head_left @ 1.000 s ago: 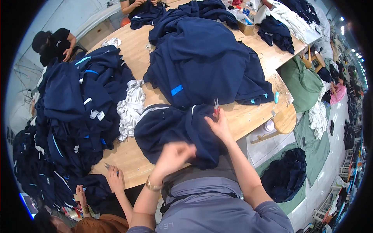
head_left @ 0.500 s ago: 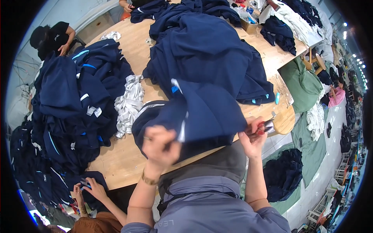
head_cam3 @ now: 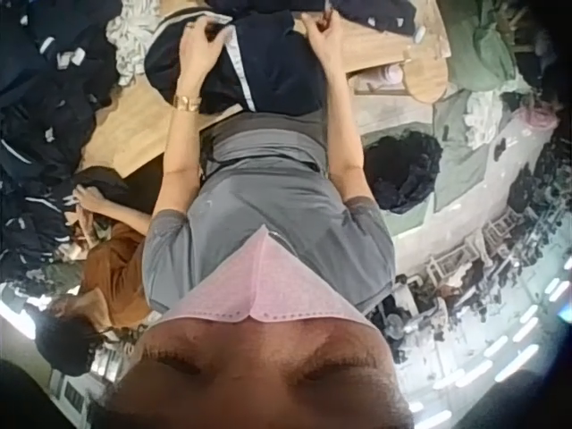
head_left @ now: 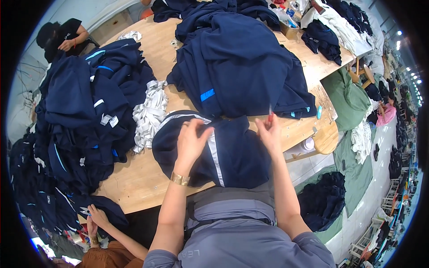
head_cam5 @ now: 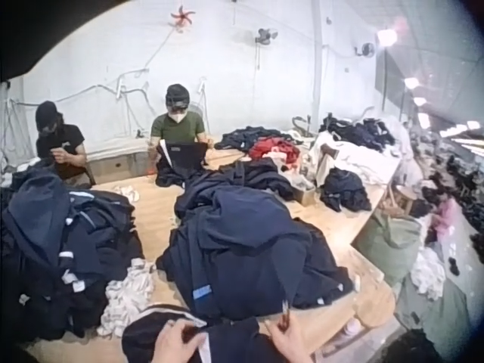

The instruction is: Trimming excess threads and checking tags on blue garments using thread snips.

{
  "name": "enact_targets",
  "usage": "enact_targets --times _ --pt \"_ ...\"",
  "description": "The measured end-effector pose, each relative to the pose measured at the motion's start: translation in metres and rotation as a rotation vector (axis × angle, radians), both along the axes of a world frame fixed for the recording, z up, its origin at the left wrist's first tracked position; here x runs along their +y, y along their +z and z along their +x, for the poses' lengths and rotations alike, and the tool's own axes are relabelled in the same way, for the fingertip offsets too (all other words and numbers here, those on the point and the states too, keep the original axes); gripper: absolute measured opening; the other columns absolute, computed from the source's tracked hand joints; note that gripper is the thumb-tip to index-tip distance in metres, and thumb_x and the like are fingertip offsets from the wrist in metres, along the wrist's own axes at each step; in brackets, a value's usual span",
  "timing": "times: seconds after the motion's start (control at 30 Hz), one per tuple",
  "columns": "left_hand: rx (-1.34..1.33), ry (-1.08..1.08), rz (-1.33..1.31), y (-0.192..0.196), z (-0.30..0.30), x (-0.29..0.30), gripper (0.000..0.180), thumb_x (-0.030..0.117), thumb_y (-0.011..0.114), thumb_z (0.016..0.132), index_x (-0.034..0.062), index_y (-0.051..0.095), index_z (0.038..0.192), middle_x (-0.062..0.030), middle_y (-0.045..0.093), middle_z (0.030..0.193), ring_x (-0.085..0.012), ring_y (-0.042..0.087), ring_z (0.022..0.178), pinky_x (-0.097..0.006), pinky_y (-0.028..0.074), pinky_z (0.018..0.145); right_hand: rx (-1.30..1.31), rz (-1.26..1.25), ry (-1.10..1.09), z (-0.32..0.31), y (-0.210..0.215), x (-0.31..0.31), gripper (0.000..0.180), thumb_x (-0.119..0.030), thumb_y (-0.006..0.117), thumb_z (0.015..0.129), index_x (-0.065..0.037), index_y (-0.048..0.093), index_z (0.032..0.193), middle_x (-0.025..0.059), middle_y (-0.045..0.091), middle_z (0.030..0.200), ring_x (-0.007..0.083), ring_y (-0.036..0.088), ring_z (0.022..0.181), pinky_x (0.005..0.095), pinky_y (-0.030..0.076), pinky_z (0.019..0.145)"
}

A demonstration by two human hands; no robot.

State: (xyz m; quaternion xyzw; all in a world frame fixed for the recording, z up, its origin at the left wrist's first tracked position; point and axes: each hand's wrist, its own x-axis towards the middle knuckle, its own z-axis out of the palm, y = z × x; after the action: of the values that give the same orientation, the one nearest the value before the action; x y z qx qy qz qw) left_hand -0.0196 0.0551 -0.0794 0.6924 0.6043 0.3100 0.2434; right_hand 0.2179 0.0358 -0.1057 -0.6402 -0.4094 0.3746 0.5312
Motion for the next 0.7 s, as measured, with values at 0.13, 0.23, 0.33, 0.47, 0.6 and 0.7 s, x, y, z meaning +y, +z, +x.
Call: enact_targets --times 0.13,0.23,0.33,0.47,0.6,0.7 --pt "0.133 -0.105 0.018 0.004 0.005 -0.005 0.02 0.016 0.07 0.074 0.0055 0.063 0.09 -0.0119 0.06 0.086 -0.026 0.055 0.089 -0.036 0.045 0.077 -0.107 0.176 0.14 -0.02 -0.011 0.013 0.023 -0.004 0.066 0.079 -0.005 0.043 0.086 -0.002 0.049 0.065 0.0039 0.044 0.055 0.0201 0.037 0.051" --pt "-0.056 -0.074 -0.013 0.011 0.003 -0.012 0.015 0.011 0.07 0.073 0.0045 0.065 0.085 -0.0094 0.061 0.08 -0.0248 0.056 0.082 -0.034 0.045 0.073 -0.026 0.161 0.292 -0.035 -0.008 0.012 0.018 0.001 0.06 0.08 -0.004 0.045 0.09 -0.0017 0.048 0.066 0.0042 0.045 0.055 0.0205 0.038 0.052" --pt "-0.207 -0.094 0.074 0.023 0.003 -0.023 0.009 0.007 0.069 0.073 0.0033 0.065 0.08 -0.0082 0.061 0.075 -0.0223 0.057 0.074 -0.032 0.045 0.069 0.309 0.008 0.517 -0.054 0.029 0.004 0.02 0.005 0.048 0.08 -0.002 0.047 0.098 -0.0016 0.047 0.069 0.0068 0.052 0.054 0.0213 0.041 0.052" --pt "-0.33 -0.238 0.034 0.039 0.0 -0.047 0.007 0.001 0.067 0.073 0.0025 0.063 0.079 -0.0073 0.059 0.074 -0.0192 0.058 0.068 -0.028 0.045 0.063 -0.032 0.175 0.528 -0.052 0.023 -0.006 0.018 0.004 0.05 0.074 -0.002 0.049 0.091 0.0073 0.052 0.066 0.0137 0.052 0.055 0.0261 0.042 0.054" --pt "-0.338 -0.246 -0.029 0.034 -0.009 -0.08 0.007 0.001 0.065 0.075 0.0017 0.061 0.081 -0.0085 0.059 0.076 -0.019 0.059 0.065 -0.027 0.046 0.06 -0.309 0.3 0.369 -0.035 0.042 -0.05 0.016 0.007 0.053 0.068 -0.003 0.052 0.08 0.0078 0.049 0.067 0.0168 0.047 0.054 0.0252 0.04 0.052" --pt "-0.306 0.015 -0.194 0.017 -0.021 -0.097 0.005 0.001 0.06 0.08 0.0005 0.057 0.083 -0.0106 0.056 0.076 -0.0198 0.059 0.064 -0.026 0.047 0.057 -0.376 0.257 0.315 -0.007 0.028 -0.088 0.017 0.008 0.052 0.066 -0.002 0.052 0.079 0.0072 0.051 0.067 0.016 0.048 0.054 0.0245 0.039 0.051"
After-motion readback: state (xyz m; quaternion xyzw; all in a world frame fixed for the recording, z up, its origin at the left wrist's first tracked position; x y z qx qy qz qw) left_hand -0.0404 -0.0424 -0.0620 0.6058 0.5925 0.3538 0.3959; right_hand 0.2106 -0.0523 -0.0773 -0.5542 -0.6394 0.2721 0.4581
